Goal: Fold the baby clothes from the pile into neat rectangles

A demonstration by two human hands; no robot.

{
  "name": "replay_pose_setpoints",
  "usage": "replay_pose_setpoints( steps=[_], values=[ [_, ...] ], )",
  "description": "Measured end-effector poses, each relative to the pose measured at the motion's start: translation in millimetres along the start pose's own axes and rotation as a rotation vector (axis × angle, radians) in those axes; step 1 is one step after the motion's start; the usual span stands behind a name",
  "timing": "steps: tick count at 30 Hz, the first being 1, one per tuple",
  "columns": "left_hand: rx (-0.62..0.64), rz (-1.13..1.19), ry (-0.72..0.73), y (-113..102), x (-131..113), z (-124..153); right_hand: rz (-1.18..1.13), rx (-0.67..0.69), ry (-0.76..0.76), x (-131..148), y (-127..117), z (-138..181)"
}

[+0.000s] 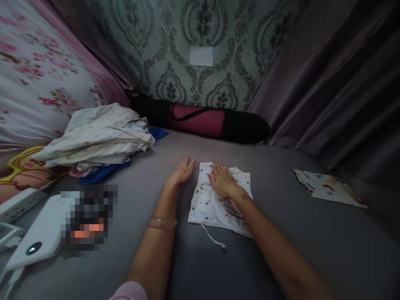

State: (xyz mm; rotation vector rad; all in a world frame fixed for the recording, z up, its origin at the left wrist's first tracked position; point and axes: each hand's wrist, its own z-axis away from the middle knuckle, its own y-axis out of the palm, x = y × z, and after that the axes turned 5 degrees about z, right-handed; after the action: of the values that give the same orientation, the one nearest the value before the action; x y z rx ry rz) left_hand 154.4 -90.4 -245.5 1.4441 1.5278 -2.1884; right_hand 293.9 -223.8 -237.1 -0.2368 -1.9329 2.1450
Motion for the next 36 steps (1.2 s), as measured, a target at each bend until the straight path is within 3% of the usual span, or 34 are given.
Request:
replay_pose_setpoints(
  steps=[3, 8, 12, 16, 20, 24, 36],
  values=[
    [-0.001, 0.028, -0.01, -2.0, 1.1, 1.2, -0.003, -0.135, -0.052, 21.1, 8.0, -12.0],
    [0.021, 0.013, -0.042, -0.8, -3.3, 0.3, -0.063, -0.115, -0.063, 37.2, 30.7, -21.7],
    [0.029, -0.039, 0.016, 2.8, -14.1, -2.7, -0.2, -0.084, -0.141, 19.5, 18.2, -14.9],
    [0.039, -0.131, 0.192, 18.6, -29.0, 3.0, -0.171, -0.153, -0.18, -12.2, 7.7, 18.7],
    [0.111, -0.314, 0.412, 47.5, -33.1, 28.7, -0.038, -0.125, -0.162, -29.3, 18.9, 62.7],
    [0.193, -0.43, 0.553, 64.5, -23.3, 66.5, -0.007, -0.16, -0.128, -22.6, 31.1, 88.8],
    [0.309, -0.456, 0.667, 42.8, -7.8, 140.5, -0.17, -0.033, -0.286, 22.2, 24.4, 158.4]
  ],
)
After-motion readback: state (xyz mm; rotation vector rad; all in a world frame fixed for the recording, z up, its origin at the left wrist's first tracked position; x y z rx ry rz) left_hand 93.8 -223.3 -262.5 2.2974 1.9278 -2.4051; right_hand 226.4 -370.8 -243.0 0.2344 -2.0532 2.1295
